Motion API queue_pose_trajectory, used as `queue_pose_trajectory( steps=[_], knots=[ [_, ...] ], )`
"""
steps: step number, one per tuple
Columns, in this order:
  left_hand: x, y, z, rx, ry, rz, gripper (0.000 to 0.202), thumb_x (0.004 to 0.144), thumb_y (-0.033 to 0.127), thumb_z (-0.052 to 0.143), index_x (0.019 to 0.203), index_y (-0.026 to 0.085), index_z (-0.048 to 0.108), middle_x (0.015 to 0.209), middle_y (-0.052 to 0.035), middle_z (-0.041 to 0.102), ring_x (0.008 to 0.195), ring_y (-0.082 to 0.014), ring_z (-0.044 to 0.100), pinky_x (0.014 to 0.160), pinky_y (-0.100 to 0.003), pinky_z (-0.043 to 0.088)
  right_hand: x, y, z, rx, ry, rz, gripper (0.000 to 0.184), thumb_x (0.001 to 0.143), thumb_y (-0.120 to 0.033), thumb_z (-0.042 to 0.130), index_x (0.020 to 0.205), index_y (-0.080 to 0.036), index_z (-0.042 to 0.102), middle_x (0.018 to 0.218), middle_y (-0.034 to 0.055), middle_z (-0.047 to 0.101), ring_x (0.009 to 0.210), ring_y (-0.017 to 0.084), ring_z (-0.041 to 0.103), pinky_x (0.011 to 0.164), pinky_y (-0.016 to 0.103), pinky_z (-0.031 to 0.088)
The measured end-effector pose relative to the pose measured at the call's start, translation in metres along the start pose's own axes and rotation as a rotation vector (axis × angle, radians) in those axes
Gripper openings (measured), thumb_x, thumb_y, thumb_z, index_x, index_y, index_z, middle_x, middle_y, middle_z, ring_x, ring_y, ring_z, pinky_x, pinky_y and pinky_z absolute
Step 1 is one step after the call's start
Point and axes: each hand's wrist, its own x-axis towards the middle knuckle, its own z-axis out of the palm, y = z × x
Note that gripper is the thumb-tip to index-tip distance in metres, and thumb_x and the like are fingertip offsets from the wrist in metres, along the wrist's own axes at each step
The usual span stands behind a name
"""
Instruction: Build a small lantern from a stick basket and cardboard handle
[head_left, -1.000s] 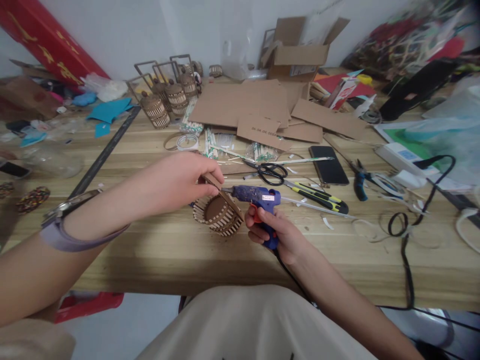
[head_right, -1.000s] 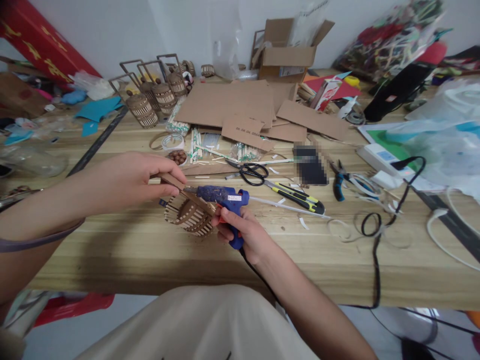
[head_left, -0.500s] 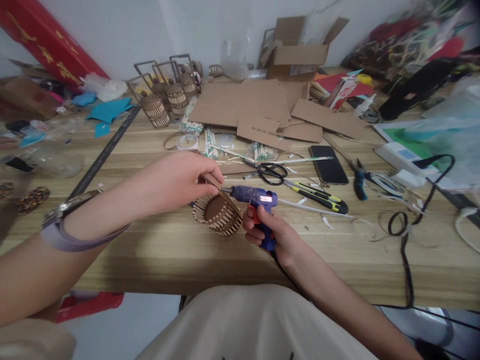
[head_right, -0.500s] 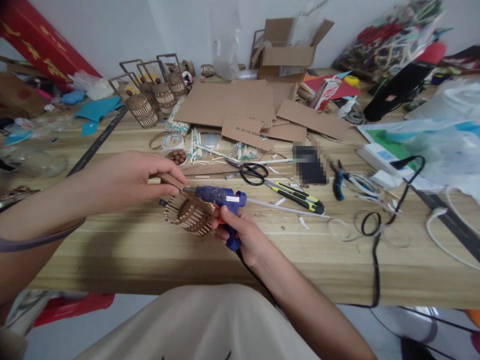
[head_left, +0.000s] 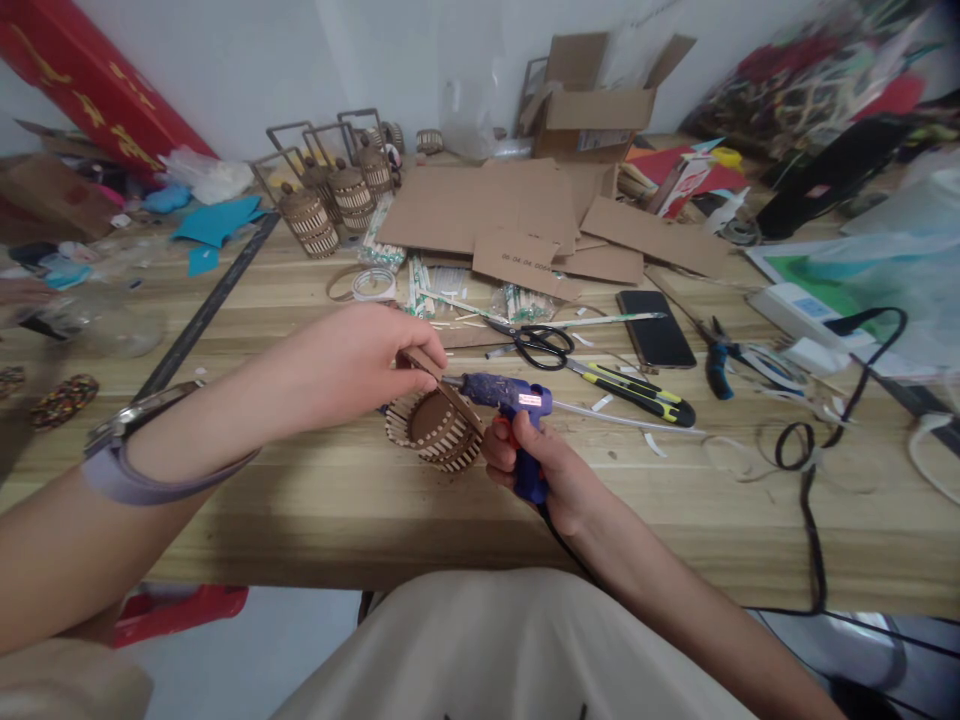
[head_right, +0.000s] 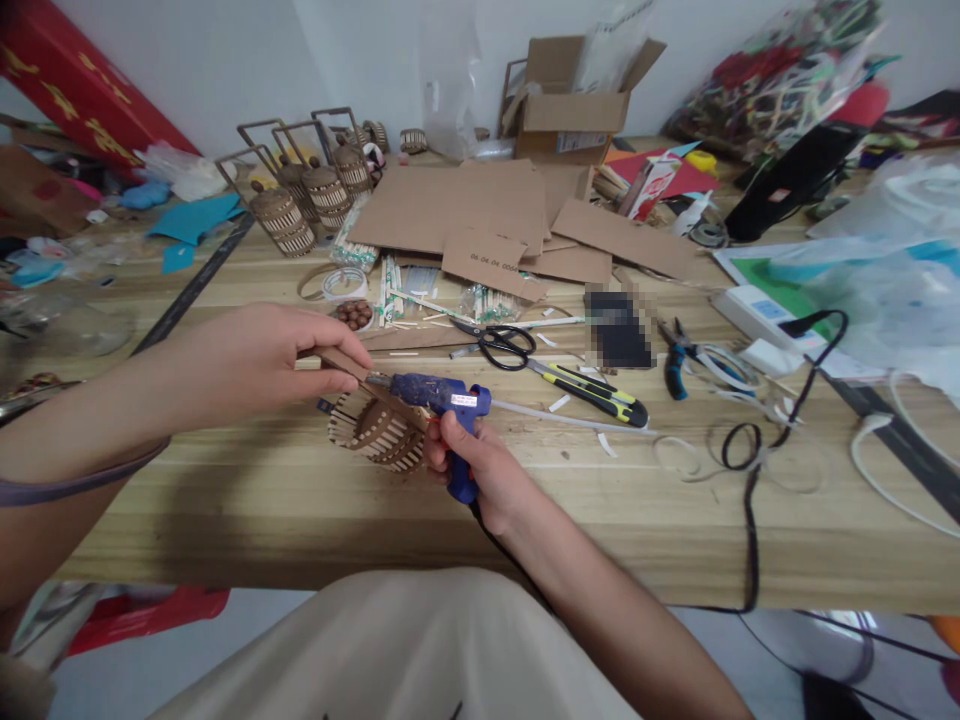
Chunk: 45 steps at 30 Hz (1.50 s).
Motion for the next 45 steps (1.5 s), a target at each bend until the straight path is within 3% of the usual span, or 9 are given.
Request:
queue_pose_trajectory(
  steps=[11, 16, 21, 26, 31, 36, 39, 42, 45],
  knots=[
    [-0.001, 0.004, -0.002, 0.016, -0.009, -0.036, 0.024, 0.081, 0.027, 0.06, 0.098, 0.027, 0.077, 0.086, 0.0016, 0.076, 0.077, -0.0184, 0.066, 0.073, -0.028, 0.047, -0.002, 0.001, 0.005, -0.12, 0.059, -0.136, 0.056, 0.069, -0.069, 0.08, 0.07, -0.021, 0.052, 0.059, -0.0059, 0.043, 0.052, 0.009, 0.032, 0.05, 0.025, 0.027],
    [-0.002, 0.004, -0.003, 0.017, -0.008, -0.039, 0.025, 0.081, 0.025, 0.059, 0.097, 0.027, 0.077, 0.082, 0.0018, 0.076, 0.072, -0.0172, 0.064, 0.068, -0.027, 0.046, -0.005, -0.004, -0.002, -0.366, 0.247, -0.243, 0.058, 0.067, -0.075, 0.078, 0.077, -0.021, 0.06, 0.058, -0.004, 0.048, 0.054, 0.011, 0.036, 0.048, 0.026, 0.028],
    [-0.002, 0.004, -0.001, -0.008, -0.016, 0.028, 0.024, 0.08, 0.024, 0.058, 0.094, 0.027, 0.078, 0.079, 0.0019, 0.076, 0.065, -0.0156, 0.062, 0.061, -0.025, 0.044, -0.01, -0.014, -0.009, -0.594, 0.242, -0.38, 0.046, 0.071, -0.067, 0.08, 0.081, -0.024, 0.069, 0.068, 0.0008, 0.058, 0.058, 0.013, 0.042, 0.048, 0.027, 0.032],
    [-0.003, 0.003, -0.003, 0.014, 0.007, 0.052, 0.021, 0.081, 0.025, 0.06, 0.091, 0.028, 0.078, 0.069, 0.0033, 0.072, 0.055, -0.014, 0.057, 0.056, -0.025, 0.041, -0.007, -0.015, -0.022, -0.302, 0.281, -0.232, 0.05, 0.066, -0.067, 0.084, 0.081, -0.02, 0.07, 0.072, 0.0023, 0.063, 0.054, 0.011, 0.046, 0.044, 0.025, 0.036],
    [-0.003, 0.007, -0.008, 0.046, -0.008, 0.063, 0.017, 0.082, 0.024, 0.062, 0.087, 0.027, 0.078, 0.066, 0.0032, 0.07, 0.056, -0.0143, 0.058, 0.058, -0.025, 0.042, 0.01, -0.022, -0.043, -0.117, 0.286, -0.016, 0.046, 0.057, -0.047, 0.095, 0.082, -0.018, 0.07, 0.07, -0.0012, 0.063, 0.056, 0.01, 0.054, 0.051, 0.023, 0.049],
    [0.003, 0.016, -0.003, 0.138, -0.075, 0.144, 0.021, 0.083, 0.018, 0.06, 0.092, 0.023, 0.078, 0.088, -0.0003, 0.078, 0.076, -0.0179, 0.067, 0.07, -0.027, 0.046, 0.019, -0.045, -0.063, -0.679, 0.29, 0.186, 0.027, 0.074, -0.041, 0.084, 0.069, -0.019, 0.069, 0.066, 0.0022, 0.067, 0.061, 0.015, 0.06, 0.06, 0.029, 0.05],
    [0.004, 0.02, 0.0, 0.13, -0.077, 0.215, 0.023, 0.084, 0.016, 0.058, 0.093, 0.022, 0.078, 0.091, -0.0008, 0.077, 0.081, -0.0195, 0.068, 0.076, -0.03, 0.048, 0.017, -0.062, -0.06, -1.222, 0.36, -0.057, 0.034, 0.08, -0.038, 0.078, 0.053, -0.021, 0.064, 0.05, -0.0014, 0.051, 0.052, 0.013, 0.046, 0.053, 0.028, 0.035],
    [0.003, 0.025, 0.003, 0.105, -0.074, 0.235, 0.025, 0.084, 0.014, 0.055, 0.094, 0.021, 0.076, 0.095, -0.0027, 0.076, 0.084, -0.021, 0.068, 0.081, -0.033, 0.049, 0.017, -0.071, -0.04, -1.199, 0.214, -0.378, 0.018, 0.082, -0.039, 0.074, 0.076, -0.023, 0.077, 0.064, -0.0004, 0.059, 0.06, 0.014, 0.048, 0.056, 0.028, 0.034],
    [0.002, 0.028, 0.006, 0.07, -0.09, 0.246, 0.024, 0.083, 0.013, 0.054, 0.093, 0.02, 0.075, 0.095, -0.0036, 0.074, 0.084, -0.0206, 0.068, 0.087, -0.034, 0.049, 0.023, -0.07, -0.015, -0.845, -0.167, -0.353, 0.028, 0.083, -0.048, 0.073, 0.097, -0.024, 0.078, 0.091, 0.0032, 0.07, 0.077, 0.017, 0.059, 0.069, 0.03, 0.045]
  ],
)
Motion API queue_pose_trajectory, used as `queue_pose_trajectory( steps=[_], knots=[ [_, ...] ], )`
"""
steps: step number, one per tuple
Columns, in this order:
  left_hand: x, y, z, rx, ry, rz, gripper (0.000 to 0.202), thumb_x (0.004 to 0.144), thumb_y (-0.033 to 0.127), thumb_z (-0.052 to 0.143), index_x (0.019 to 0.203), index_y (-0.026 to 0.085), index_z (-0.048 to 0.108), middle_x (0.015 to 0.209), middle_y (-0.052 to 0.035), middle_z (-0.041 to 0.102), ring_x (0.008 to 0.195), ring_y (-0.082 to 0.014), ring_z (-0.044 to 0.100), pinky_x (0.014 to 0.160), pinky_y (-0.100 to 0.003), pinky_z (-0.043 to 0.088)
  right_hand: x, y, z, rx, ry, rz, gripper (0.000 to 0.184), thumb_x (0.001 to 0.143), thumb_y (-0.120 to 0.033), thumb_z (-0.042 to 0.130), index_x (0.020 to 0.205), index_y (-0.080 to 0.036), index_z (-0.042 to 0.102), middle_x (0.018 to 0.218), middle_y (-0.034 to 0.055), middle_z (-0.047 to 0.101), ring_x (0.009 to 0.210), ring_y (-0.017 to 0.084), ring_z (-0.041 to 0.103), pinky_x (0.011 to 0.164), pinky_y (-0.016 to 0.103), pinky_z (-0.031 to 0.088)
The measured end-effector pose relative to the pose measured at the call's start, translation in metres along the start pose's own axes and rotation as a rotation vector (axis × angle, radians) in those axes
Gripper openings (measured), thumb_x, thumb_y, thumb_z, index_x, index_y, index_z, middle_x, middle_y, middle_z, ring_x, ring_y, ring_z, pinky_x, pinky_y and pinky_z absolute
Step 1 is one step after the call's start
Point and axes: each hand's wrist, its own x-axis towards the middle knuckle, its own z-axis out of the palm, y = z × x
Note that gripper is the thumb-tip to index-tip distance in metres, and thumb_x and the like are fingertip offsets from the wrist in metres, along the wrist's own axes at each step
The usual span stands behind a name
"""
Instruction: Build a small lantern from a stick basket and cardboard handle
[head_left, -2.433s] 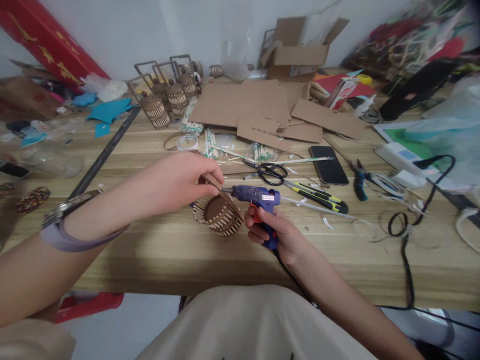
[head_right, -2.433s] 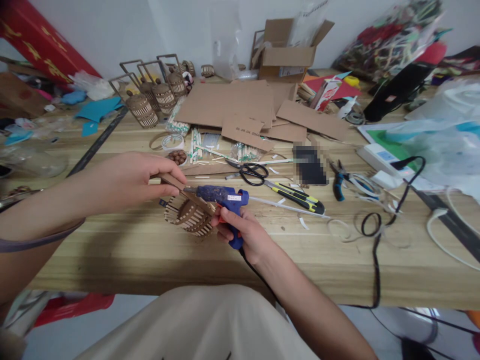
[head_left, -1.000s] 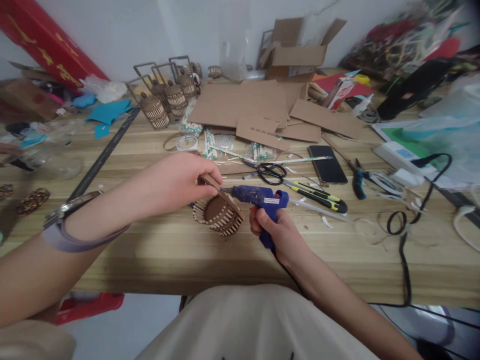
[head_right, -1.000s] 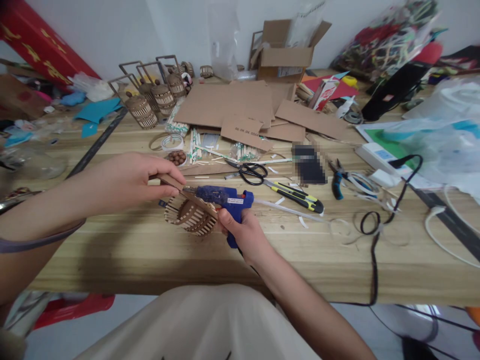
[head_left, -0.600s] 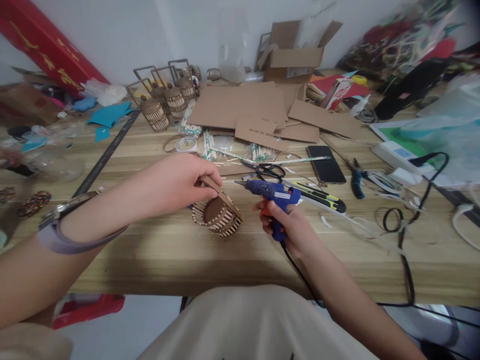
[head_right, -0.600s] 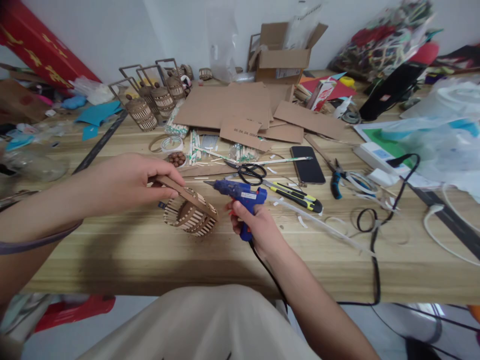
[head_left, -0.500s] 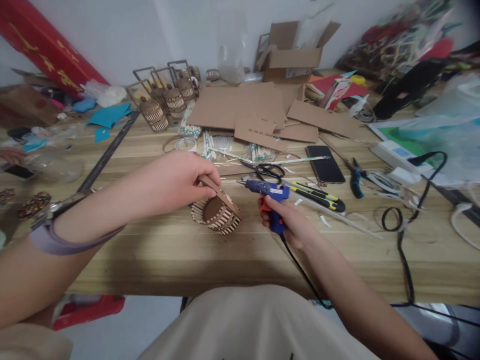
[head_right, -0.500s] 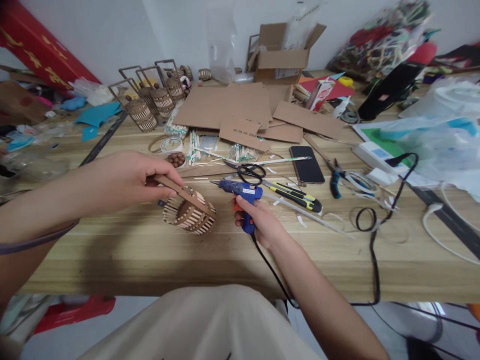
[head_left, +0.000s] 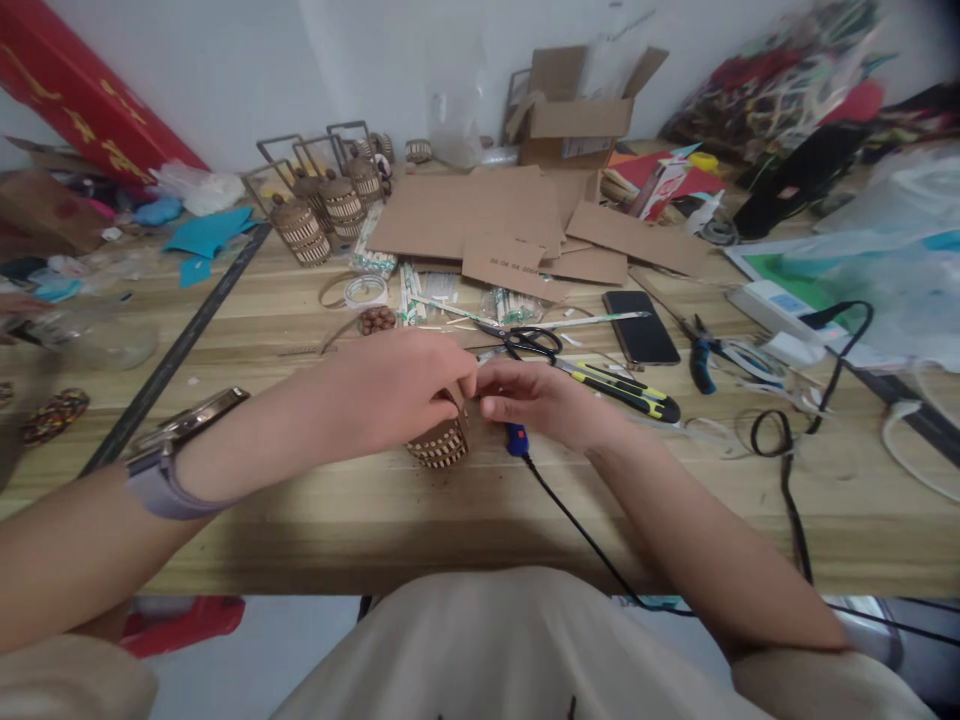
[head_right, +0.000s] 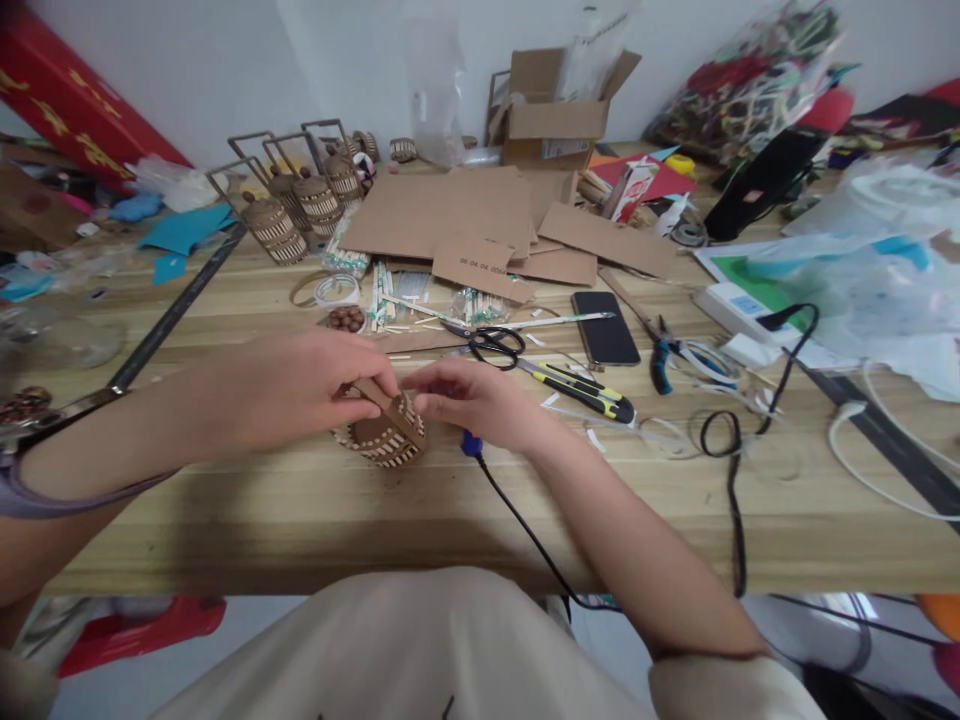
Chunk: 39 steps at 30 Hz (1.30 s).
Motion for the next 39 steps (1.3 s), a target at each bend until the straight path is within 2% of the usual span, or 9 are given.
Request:
queue_pose_trajectory(
  steps=[2, 4, 15, 20, 24, 27, 31, 35, 39],
  knots=[
    [0.0, 0.002, 0.003, -0.014, 0.018, 0.012, 0.021, 0.083, 0.013, 0.054, 0.089, 0.02, 0.074, 0.093, -0.0034, 0.073, 0.084, -0.0205, 0.067, 0.088, -0.034, 0.049, 0.008, -0.004, 0.01, 0.187, -0.155, -0.013, 0.03, 0.081, -0.051, 0.076, 0.092, -0.023, 0.077, 0.091, 0.003, 0.07, 0.082, 0.018, 0.061, 0.076, 0.032, 0.048],
    [-0.001, 0.003, 0.007, -0.017, 0.043, 0.035, 0.022, 0.086, 0.014, 0.052, 0.088, 0.019, 0.072, 0.093, -0.0036, 0.073, 0.084, -0.0207, 0.067, 0.085, -0.034, 0.048, 0.013, -0.004, 0.016, 0.265, -0.207, -0.016, 0.03, 0.08, -0.051, 0.078, 0.084, -0.022, 0.075, 0.084, 0.0012, 0.069, 0.08, 0.017, 0.06, 0.077, 0.032, 0.048],
    [-0.004, 0.009, 0.011, 0.067, 0.1, 0.15, 0.028, 0.087, 0.006, 0.045, 0.08, 0.021, 0.067, 0.081, 0.001, 0.07, 0.077, -0.016, 0.063, 0.074, -0.029, 0.044, 0.013, 0.003, 0.025, 0.277, -0.131, -0.101, 0.037, 0.077, -0.055, 0.08, 0.069, -0.021, 0.068, 0.074, -0.0004, 0.06, 0.072, 0.015, 0.052, 0.071, 0.031, 0.044],
    [-0.007, 0.008, 0.011, 0.092, 0.083, 0.151, 0.027, 0.088, 0.006, 0.049, 0.087, 0.024, 0.069, 0.087, 0.0018, 0.071, 0.087, -0.0181, 0.063, 0.083, -0.03, 0.045, 0.008, 0.01, 0.029, 0.205, -0.072, -0.117, 0.039, 0.078, -0.058, 0.078, 0.071, -0.022, 0.067, 0.076, 0.0004, 0.056, 0.076, 0.017, 0.051, 0.074, 0.032, 0.043],
    [-0.014, 0.003, 0.003, 0.091, 0.117, 0.14, 0.021, 0.086, 0.019, 0.065, 0.105, 0.026, 0.07, 0.107, -0.0025, 0.071, 0.111, -0.0265, 0.059, 0.096, -0.036, 0.044, 0.005, 0.013, 0.029, 0.217, -0.083, -0.146, 0.036, 0.084, -0.058, 0.073, 0.076, -0.023, 0.068, 0.08, 0.0017, 0.058, 0.077, 0.018, 0.052, 0.074, 0.033, 0.043],
    [-0.025, -0.01, -0.001, -0.013, 0.213, 0.1, 0.034, 0.088, 0.029, 0.067, 0.122, 0.031, 0.065, 0.124, -0.0025, 0.068, 0.125, -0.0278, 0.054, 0.104, -0.038, 0.043, 0.004, 0.012, 0.028, 0.19, -0.045, -0.166, 0.037, 0.085, -0.058, 0.072, 0.075, -0.023, 0.068, 0.081, 0.0024, 0.058, 0.078, 0.019, 0.053, 0.077, 0.034, 0.043],
    [-0.038, -0.034, 0.006, -0.134, 0.29, -0.017, 0.046, 0.091, 0.044, 0.064, 0.134, 0.032, 0.058, 0.133, -0.0033, 0.066, 0.124, -0.0273, 0.058, 0.1, -0.036, 0.047, 0.005, 0.013, 0.026, 0.138, -0.018, -0.195, 0.038, 0.088, -0.059, 0.069, 0.075, -0.023, 0.068, 0.081, 0.0029, 0.056, 0.078, 0.019, 0.052, 0.078, 0.035, 0.042],
    [-0.043, -0.051, 0.023, -0.238, 0.281, -0.206, 0.036, 0.093, 0.043, 0.058, 0.125, 0.029, 0.064, 0.126, -0.0036, 0.072, 0.109, -0.0239, 0.067, 0.083, -0.031, 0.052, 0.007, 0.013, 0.025, 0.124, -0.027, -0.203, 0.036, 0.089, -0.056, 0.068, 0.075, -0.023, 0.069, 0.08, 0.0032, 0.055, 0.077, 0.019, 0.052, 0.077, 0.035, 0.041],
    [-0.046, -0.052, 0.036, -0.287, 0.339, -0.228, 0.026, 0.096, 0.035, 0.053, 0.114, 0.027, 0.069, 0.113, -0.0014, 0.077, 0.1, -0.0203, 0.07, 0.084, -0.03, 0.052, 0.011, 0.014, 0.022, 0.141, -0.043, -0.194, 0.035, 0.088, -0.055, 0.07, 0.074, -0.022, 0.07, 0.08, 0.0032, 0.055, 0.076, 0.019, 0.051, 0.075, 0.034, 0.041]
  ],
)
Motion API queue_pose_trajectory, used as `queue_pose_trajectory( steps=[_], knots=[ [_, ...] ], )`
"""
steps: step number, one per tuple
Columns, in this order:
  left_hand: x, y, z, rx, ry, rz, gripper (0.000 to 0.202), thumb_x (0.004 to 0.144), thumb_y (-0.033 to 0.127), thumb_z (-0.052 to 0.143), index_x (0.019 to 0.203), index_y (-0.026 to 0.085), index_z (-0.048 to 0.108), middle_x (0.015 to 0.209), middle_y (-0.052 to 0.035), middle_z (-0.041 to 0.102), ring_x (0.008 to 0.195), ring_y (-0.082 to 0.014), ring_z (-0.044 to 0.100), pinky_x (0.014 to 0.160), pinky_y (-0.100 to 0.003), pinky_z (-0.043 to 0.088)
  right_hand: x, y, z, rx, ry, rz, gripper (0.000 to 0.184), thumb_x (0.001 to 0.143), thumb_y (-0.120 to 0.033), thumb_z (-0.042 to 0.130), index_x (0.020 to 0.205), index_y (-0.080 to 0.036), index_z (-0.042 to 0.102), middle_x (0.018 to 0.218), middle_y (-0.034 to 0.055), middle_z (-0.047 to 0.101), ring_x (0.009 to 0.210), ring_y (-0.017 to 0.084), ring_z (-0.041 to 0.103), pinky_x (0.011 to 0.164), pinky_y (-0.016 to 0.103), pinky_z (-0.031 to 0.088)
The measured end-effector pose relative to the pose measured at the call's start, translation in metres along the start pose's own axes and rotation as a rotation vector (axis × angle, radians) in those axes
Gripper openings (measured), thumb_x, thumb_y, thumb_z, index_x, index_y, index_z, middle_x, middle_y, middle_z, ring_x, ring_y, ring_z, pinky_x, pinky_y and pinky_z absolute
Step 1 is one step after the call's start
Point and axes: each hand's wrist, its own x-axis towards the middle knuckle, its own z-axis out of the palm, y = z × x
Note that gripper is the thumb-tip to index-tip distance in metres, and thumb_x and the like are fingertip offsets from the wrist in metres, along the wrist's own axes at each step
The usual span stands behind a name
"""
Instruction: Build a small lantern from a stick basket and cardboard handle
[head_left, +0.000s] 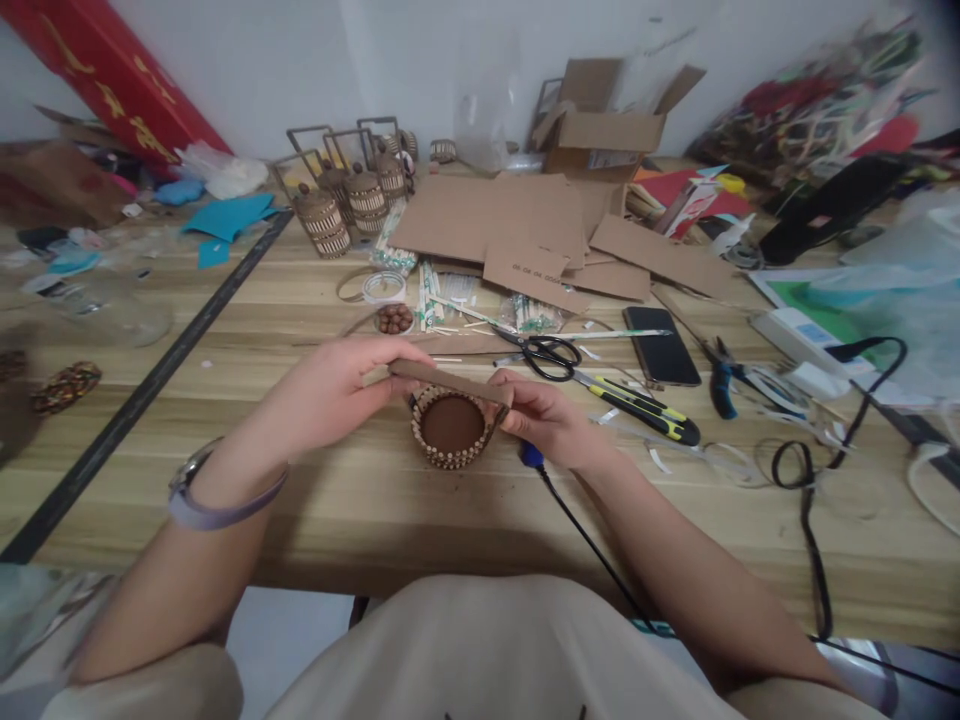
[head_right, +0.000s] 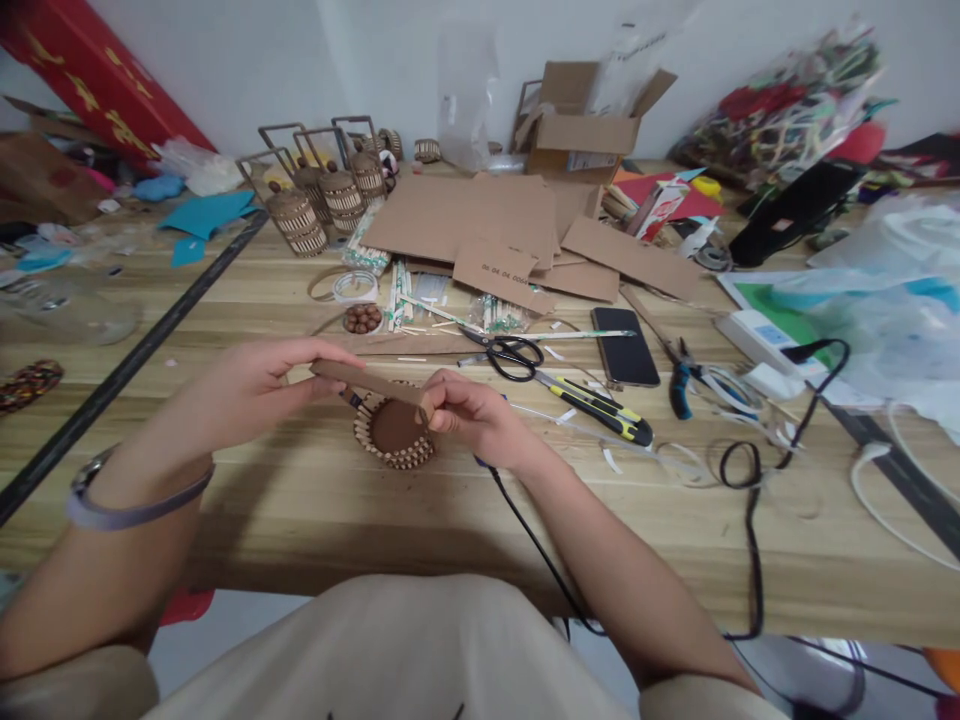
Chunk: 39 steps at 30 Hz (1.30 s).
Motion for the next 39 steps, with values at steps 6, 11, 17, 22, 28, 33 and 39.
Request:
queue_pose_trajectory(
  steps=[6, 11, 17, 22, 28, 33, 39],
  knots=[
    [-0.009, 0.003, 0.01, -0.019, 0.068, 0.029, 0.028, 0.097, 0.038, 0.054, 0.117, 0.026, 0.069, 0.111, -0.0017, 0.077, 0.101, -0.022, 0.071, 0.091, -0.034, 0.053, 0.004, 0.02, -0.011, 0.07, -0.004, 0.021, 0.038, 0.081, -0.057, 0.077, 0.073, -0.02, 0.071, 0.081, 0.0021, 0.054, 0.073, 0.017, 0.05, 0.071, 0.031, 0.04],
    [-0.012, -0.002, 0.019, -0.087, 0.108, 0.049, 0.034, 0.097, 0.045, 0.055, 0.121, 0.026, 0.069, 0.107, -0.0014, 0.079, 0.095, -0.0224, 0.073, 0.088, -0.034, 0.055, 0.004, 0.036, -0.015, 0.133, 0.009, 0.032, 0.039, 0.078, -0.058, 0.08, 0.075, -0.019, 0.071, 0.081, 0.0017, 0.054, 0.073, 0.016, 0.05, 0.067, 0.029, 0.041],
    [-0.014, -0.004, 0.022, -0.111, 0.123, 0.056, 0.033, 0.097, 0.044, 0.057, 0.121, 0.027, 0.07, 0.106, -0.0004, 0.079, 0.093, -0.0207, 0.073, 0.081, -0.029, 0.055, 0.004, 0.039, -0.014, 0.171, 0.002, 0.026, 0.037, 0.077, -0.054, 0.082, 0.073, -0.02, 0.071, 0.082, 0.0019, 0.053, 0.071, 0.016, 0.05, 0.064, 0.029, 0.042],
    [-0.017, -0.003, 0.023, -0.118, 0.153, 0.073, 0.031, 0.097, 0.043, 0.057, 0.121, 0.027, 0.071, 0.106, -0.0004, 0.079, 0.093, -0.0197, 0.073, 0.081, -0.028, 0.056, 0.004, 0.038, -0.013, 0.17, 0.018, 0.036, 0.034, 0.076, -0.053, 0.083, 0.072, -0.02, 0.072, 0.081, 0.0017, 0.054, 0.071, 0.015, 0.051, 0.065, 0.029, 0.042],
    [-0.016, -0.005, 0.027, -0.063, 0.175, 0.122, 0.03, 0.098, 0.041, 0.058, 0.121, 0.026, 0.069, 0.109, -0.0017, 0.078, 0.097, -0.0198, 0.073, 0.085, -0.031, 0.057, 0.004, 0.035, -0.013, 0.194, -0.009, 0.045, 0.034, 0.073, -0.051, 0.086, 0.072, -0.02, 0.073, 0.08, 0.0014, 0.058, 0.071, 0.015, 0.055, 0.066, 0.029, 0.044],
    [-0.025, 0.02, 0.024, 0.093, 0.432, 0.262, 0.02, 0.098, 0.036, 0.061, 0.115, 0.028, 0.067, 0.117, -0.0049, 0.074, 0.114, -0.0247, 0.067, 0.097, -0.042, 0.054, 0.004, 0.031, -0.011, 0.218, 0.009, 0.072, 0.038, 0.068, -0.053, 0.088, 0.08, -0.021, 0.073, 0.082, 0.0021, 0.063, 0.073, 0.016, 0.057, 0.067, 0.03, 0.047],
    [-0.043, 0.058, 0.058, 0.034, 0.506, 0.395, 0.007, 0.098, 0.018, 0.059, 0.097, 0.021, 0.065, 0.082, -0.0005, 0.072, 0.074, -0.0141, 0.066, 0.071, -0.027, 0.055, 0.004, 0.036, -0.007, 0.319, 0.072, 0.009, 0.037, 0.069, -0.043, 0.091, 0.068, -0.022, 0.061, 0.069, -0.0028, 0.056, 0.064, 0.013, 0.05, 0.06, 0.026, 0.04]
  ],
)
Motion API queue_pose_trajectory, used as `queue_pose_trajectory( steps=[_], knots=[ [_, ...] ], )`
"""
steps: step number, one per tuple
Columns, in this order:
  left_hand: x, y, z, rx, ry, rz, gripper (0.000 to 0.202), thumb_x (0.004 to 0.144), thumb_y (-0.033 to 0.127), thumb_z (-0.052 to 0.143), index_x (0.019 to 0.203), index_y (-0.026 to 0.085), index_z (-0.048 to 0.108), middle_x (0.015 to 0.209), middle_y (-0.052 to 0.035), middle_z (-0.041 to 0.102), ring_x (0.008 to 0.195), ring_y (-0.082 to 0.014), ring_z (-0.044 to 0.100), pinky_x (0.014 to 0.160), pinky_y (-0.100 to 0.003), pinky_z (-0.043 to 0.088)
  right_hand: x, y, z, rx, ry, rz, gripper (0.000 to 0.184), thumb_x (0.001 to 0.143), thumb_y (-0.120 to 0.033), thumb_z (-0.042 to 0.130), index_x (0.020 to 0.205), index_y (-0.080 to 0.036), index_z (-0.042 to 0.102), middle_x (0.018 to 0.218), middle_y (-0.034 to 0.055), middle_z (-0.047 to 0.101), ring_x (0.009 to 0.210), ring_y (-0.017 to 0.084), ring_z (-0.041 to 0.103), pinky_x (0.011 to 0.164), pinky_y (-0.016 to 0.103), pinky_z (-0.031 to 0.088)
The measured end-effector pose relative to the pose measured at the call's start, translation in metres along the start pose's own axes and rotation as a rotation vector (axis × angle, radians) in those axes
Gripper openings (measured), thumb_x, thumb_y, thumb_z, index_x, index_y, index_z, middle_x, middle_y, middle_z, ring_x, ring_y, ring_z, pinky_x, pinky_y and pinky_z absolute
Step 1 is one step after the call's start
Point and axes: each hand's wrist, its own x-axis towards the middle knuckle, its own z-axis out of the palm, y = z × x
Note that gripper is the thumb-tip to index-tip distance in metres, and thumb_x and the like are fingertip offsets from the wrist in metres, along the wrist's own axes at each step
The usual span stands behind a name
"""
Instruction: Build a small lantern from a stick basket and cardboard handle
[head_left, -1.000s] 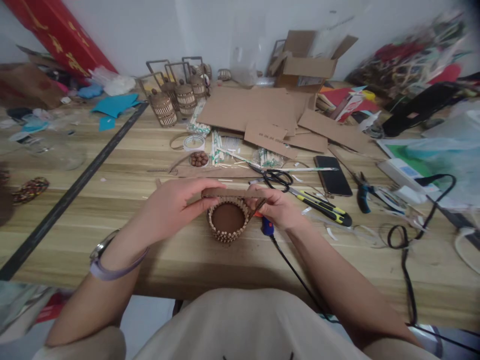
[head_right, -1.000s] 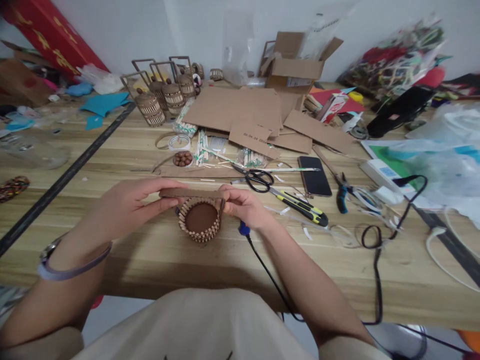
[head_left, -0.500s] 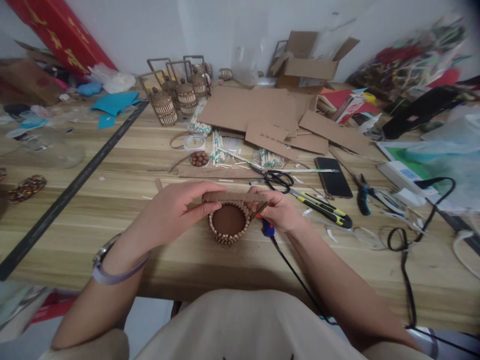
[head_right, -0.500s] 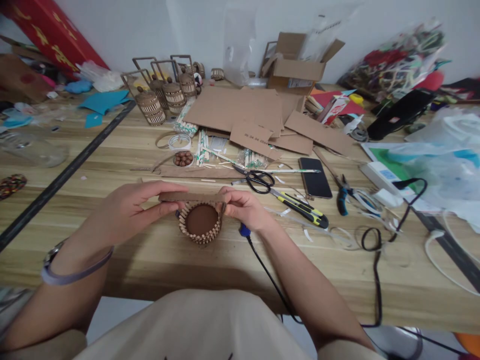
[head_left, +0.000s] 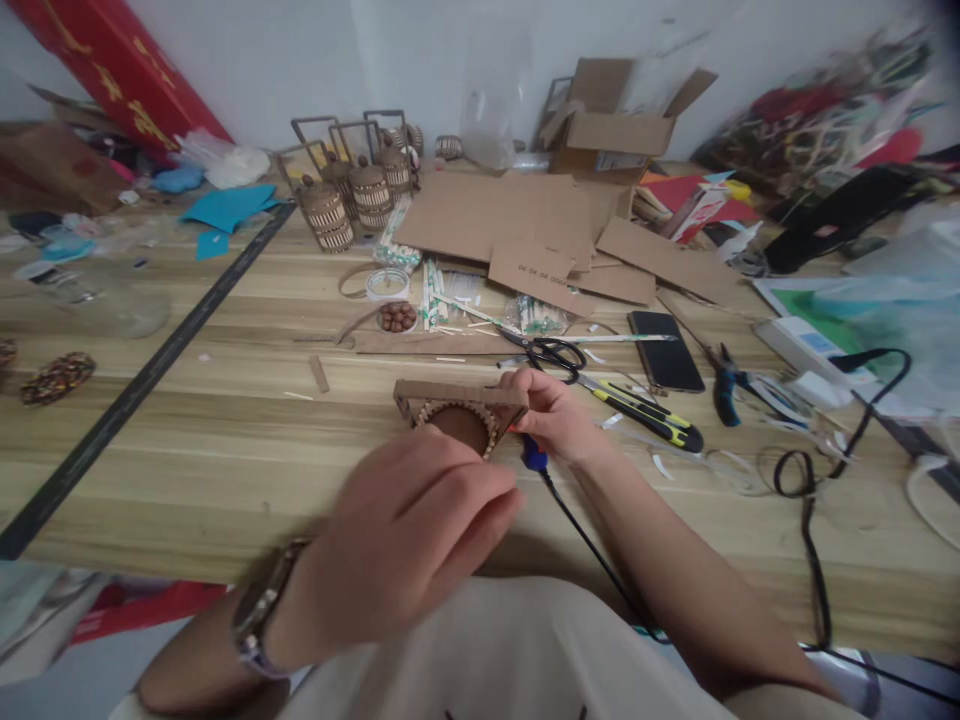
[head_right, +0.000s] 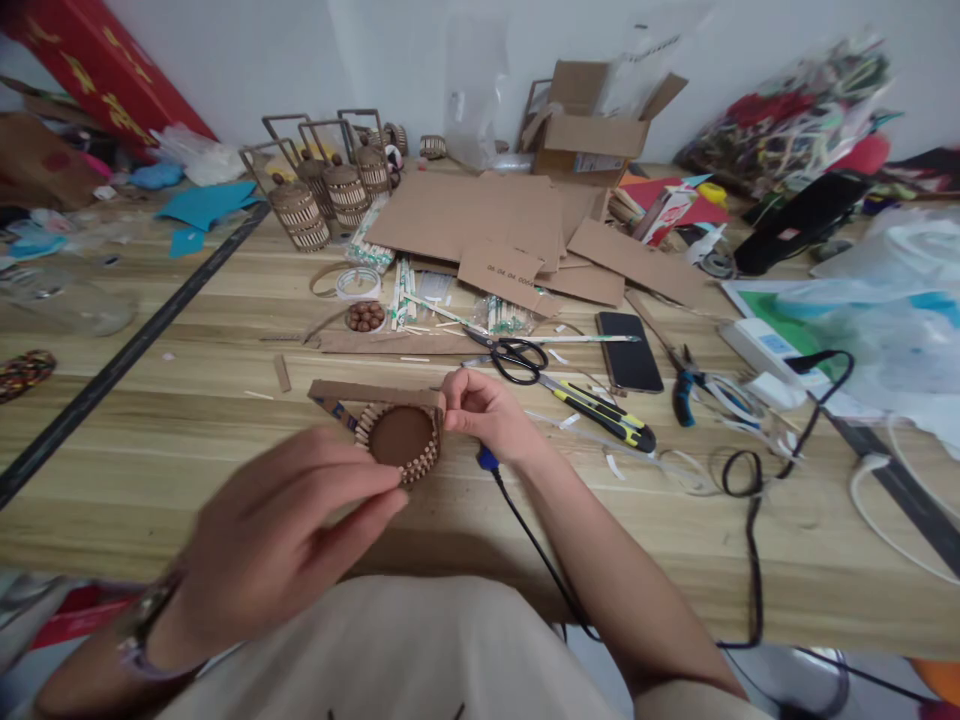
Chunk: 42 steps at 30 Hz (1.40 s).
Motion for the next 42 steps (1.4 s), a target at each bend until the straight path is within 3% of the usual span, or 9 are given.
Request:
queue_pose_trajectory(
  steps=[4, 8, 12, 20, 25, 31, 36, 42],
  knots=[
    [-0.004, -0.007, 0.036, 0.101, 0.019, -0.123, 0.017, 0.1, 0.018, 0.055, 0.088, 0.017, 0.066, 0.08, -0.0031, 0.073, 0.073, -0.0172, 0.069, 0.068, -0.029, 0.054, -0.001, 0.002, 0.0, -0.055, 0.024, -0.008, 0.039, 0.067, -0.047, 0.091, 0.066, -0.021, 0.063, 0.069, -0.0022, 0.055, 0.066, 0.014, 0.05, 0.064, 0.027, 0.04],
    [0.002, -0.017, 0.052, 0.129, 0.026, -0.19, 0.006, 0.094, 0.015, 0.064, 0.093, 0.015, 0.07, 0.083, -0.004, 0.077, 0.073, -0.0186, 0.072, 0.067, -0.028, 0.057, -0.004, 0.002, 0.0, -0.079, 0.039, -0.017, 0.036, 0.07, -0.049, 0.089, 0.066, -0.021, 0.067, 0.069, -0.002, 0.056, 0.065, 0.013, 0.05, 0.065, 0.029, 0.04],
    [0.007, -0.017, 0.055, 0.088, 0.0, -0.243, 0.005, 0.088, 0.012, 0.072, 0.088, 0.017, 0.073, 0.082, -0.0023, 0.079, 0.07, -0.0186, 0.073, 0.066, -0.028, 0.058, -0.007, 0.002, 0.003, -0.093, 0.082, -0.021, 0.036, 0.07, -0.052, 0.088, 0.065, -0.022, 0.069, 0.067, -0.0019, 0.056, 0.063, 0.014, 0.049, 0.064, 0.03, 0.04],
    [0.009, -0.016, 0.058, 0.042, -0.028, -0.305, 0.01, 0.091, 0.014, 0.068, 0.091, 0.019, 0.076, 0.084, -0.0037, 0.08, 0.072, -0.0208, 0.075, 0.069, -0.031, 0.059, -0.014, -0.003, 0.014, -0.204, 0.242, -0.01, 0.04, 0.067, -0.061, 0.086, 0.065, -0.024, 0.071, 0.067, 0.0002, 0.061, 0.066, 0.018, 0.055, 0.066, 0.034, 0.045],
    [0.007, -0.018, 0.057, 0.046, -0.041, -0.318, 0.008, 0.09, 0.015, 0.069, 0.089, 0.019, 0.076, 0.083, -0.0044, 0.08, 0.071, -0.0214, 0.075, 0.068, -0.031, 0.058, -0.023, 0.0, 0.018, -0.313, 0.323, -0.06, 0.041, 0.075, -0.064, 0.078, 0.068, -0.025, 0.073, 0.068, 0.0017, 0.064, 0.067, 0.019, 0.057, 0.069, 0.035, 0.047],
    [0.007, -0.019, 0.055, 0.07, -0.048, -0.316, 0.009, 0.09, 0.015, 0.069, 0.085, 0.018, 0.076, 0.08, -0.0037, 0.08, 0.069, -0.0204, 0.074, 0.065, -0.029, 0.057, -0.036, -0.005, 0.021, -0.372, 0.282, -0.082, 0.031, 0.092, -0.055, 0.065, 0.088, -0.027, 0.079, 0.08, 0.0024, 0.067, 0.071, 0.018, 0.058, 0.07, 0.033, 0.048],
    [0.007, -0.019, 0.057, 0.073, -0.039, -0.302, 0.007, 0.089, 0.014, 0.069, 0.087, 0.018, 0.075, 0.081, -0.0039, 0.08, 0.07, -0.0209, 0.074, 0.065, -0.029, 0.057, -0.045, -0.013, 0.026, -0.414, 0.319, -0.071, 0.023, 0.091, -0.048, 0.069, 0.092, -0.028, 0.08, 0.086, 0.004, 0.071, 0.082, 0.02, 0.062, 0.079, 0.036, 0.049],
    [0.007, -0.019, 0.057, 0.061, -0.054, -0.306, 0.008, 0.09, 0.015, 0.068, 0.089, 0.019, 0.075, 0.082, -0.0043, 0.08, 0.072, -0.0213, 0.075, 0.068, -0.03, 0.057, -0.044, -0.016, 0.036, -0.33, 0.464, 0.045, 0.035, 0.084, -0.058, 0.072, 0.08, -0.023, 0.068, 0.066, -0.0012, 0.06, 0.06, 0.015, 0.053, 0.058, 0.029, 0.044]
  ],
)
